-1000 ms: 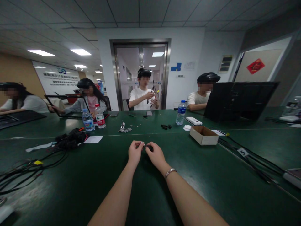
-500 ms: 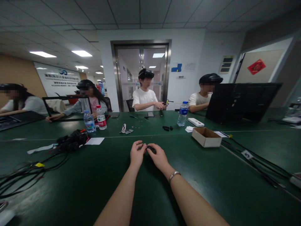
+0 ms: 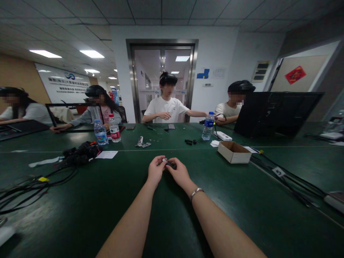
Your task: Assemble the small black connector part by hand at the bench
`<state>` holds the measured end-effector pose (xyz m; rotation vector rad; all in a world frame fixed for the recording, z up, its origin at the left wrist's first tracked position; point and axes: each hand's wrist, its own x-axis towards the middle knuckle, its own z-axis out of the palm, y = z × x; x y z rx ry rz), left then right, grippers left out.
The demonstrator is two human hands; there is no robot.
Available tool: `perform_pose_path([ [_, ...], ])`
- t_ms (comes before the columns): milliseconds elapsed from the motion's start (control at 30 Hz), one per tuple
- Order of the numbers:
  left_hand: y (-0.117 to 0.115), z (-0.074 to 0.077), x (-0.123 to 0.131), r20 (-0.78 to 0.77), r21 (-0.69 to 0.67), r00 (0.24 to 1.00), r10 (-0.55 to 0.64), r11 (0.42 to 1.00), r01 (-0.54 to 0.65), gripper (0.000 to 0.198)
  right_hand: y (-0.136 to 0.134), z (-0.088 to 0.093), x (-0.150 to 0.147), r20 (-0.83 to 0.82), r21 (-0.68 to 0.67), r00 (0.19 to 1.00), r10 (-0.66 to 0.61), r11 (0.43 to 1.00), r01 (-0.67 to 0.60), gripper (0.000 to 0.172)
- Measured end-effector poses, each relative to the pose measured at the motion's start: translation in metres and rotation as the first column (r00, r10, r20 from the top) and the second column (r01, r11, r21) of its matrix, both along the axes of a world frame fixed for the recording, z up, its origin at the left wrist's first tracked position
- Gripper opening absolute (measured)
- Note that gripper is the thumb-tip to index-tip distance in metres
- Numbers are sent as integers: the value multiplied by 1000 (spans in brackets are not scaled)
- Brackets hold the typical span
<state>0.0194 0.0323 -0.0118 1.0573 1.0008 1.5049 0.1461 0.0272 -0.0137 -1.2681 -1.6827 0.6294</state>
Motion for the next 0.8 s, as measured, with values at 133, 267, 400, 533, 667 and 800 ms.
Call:
perform_pose_path([
  [133,-1,2,0,-27,5,999,-37,999,38,26,-2,2,0,-46,-12,999,-27,1000,27,19],
  [267,1,-1,1,-72,42,997,-15,999,18,28,-3,4,-1,-89,1,996,-4,1000,4,16],
  [400,5,-8,1,-122,74,992,29,997,-20,25,-3,5,-2,-92,-15,996,-21,1000,20,15],
  [533,6,-9,-1,-175,78,984,26,997,-13,24,-1,3,0,-113,-25,993,22,999,-25,15],
  [667,3,-3,-6,-171,76,985,-21,996,35,26,2,0,2,-133,-22,990,47,998,-51,18],
  [800,2,3,-9,-174,91,981,-80,991,97,23,4,0,5,-135,-56,985,106,992,-114,20],
])
